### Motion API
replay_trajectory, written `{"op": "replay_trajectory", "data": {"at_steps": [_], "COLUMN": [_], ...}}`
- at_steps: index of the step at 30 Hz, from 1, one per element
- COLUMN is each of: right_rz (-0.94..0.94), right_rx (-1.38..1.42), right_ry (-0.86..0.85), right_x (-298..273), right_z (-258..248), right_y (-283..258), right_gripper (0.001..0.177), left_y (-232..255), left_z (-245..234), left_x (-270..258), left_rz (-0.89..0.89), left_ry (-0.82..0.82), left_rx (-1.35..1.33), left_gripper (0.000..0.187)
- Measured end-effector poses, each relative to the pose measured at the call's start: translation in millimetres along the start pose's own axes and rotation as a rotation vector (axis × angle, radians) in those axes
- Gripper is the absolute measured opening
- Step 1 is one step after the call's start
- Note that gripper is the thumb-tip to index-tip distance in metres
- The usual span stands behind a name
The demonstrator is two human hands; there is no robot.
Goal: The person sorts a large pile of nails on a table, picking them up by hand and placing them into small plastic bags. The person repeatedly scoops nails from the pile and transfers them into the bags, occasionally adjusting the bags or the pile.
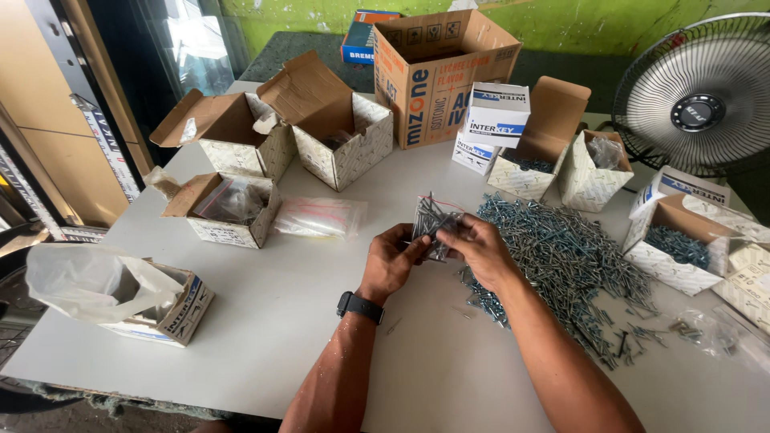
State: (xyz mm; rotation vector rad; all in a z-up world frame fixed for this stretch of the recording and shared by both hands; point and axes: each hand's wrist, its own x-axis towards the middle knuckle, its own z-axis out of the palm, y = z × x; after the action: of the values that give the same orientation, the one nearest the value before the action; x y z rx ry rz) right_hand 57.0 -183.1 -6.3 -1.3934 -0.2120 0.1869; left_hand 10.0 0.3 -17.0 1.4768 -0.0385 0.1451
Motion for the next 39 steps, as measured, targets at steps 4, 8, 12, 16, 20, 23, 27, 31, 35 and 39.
{"op": "replay_trajectory", "data": {"at_steps": [4, 8, 12, 16, 20, 23, 27, 31, 35, 39], "right_rz": [0.008, -0.021, 0.008, 0.006, 0.029, 0.034, 0.028, 0.057, 0.045, 0.033], "right_rx": [-0.047, 0.034, 0.126, 0.124, 0.164, 0.164, 0.165, 0.159, 0.148, 0.157], "right_ry": [-0.008, 0.051, 0.103, 0.083, 0.145, 0.146, 0.142, 0.154, 0.167, 0.156], "right_x": [-18, -16, 1, 28, 37, 53, 82, 100, 135, 161], "right_z": [22, 30, 31, 41, 70, 83, 96, 122, 144, 175], "right_y": [-25, -36, -35, -40, -70, -78, -77, -91, -96, -107], "right_gripper": [0.031, 0.024, 0.020, 0.018, 0.019, 0.020, 0.022, 0.027, 0.028, 0.042], "left_y": [3, 11, 14, 14, 15, 12, 6, -4, 0, -9], "left_z": [-2, 0, -5, -8, -6, -6, -6, -7, -7, -8], "left_x": [-2, -5, -6, -1, 0, 0, 3, 5, 5, 7], "left_rz": [0.013, 0.038, 0.013, -0.027, -0.052, -0.048, -0.027, -0.023, -0.026, -0.015], "left_ry": [0.025, 0.065, 0.212, 0.322, 0.372, 0.384, 0.379, 0.380, 0.390, 0.389], "left_rx": [-0.063, -0.131, -0.145, -0.248, -0.285, -0.280, -0.278, -0.283, -0.305, -0.292], "left_gripper": [0.028, 0.035, 0.045, 0.054, 0.054, 0.054, 0.053, 0.053, 0.052, 0.053]}}
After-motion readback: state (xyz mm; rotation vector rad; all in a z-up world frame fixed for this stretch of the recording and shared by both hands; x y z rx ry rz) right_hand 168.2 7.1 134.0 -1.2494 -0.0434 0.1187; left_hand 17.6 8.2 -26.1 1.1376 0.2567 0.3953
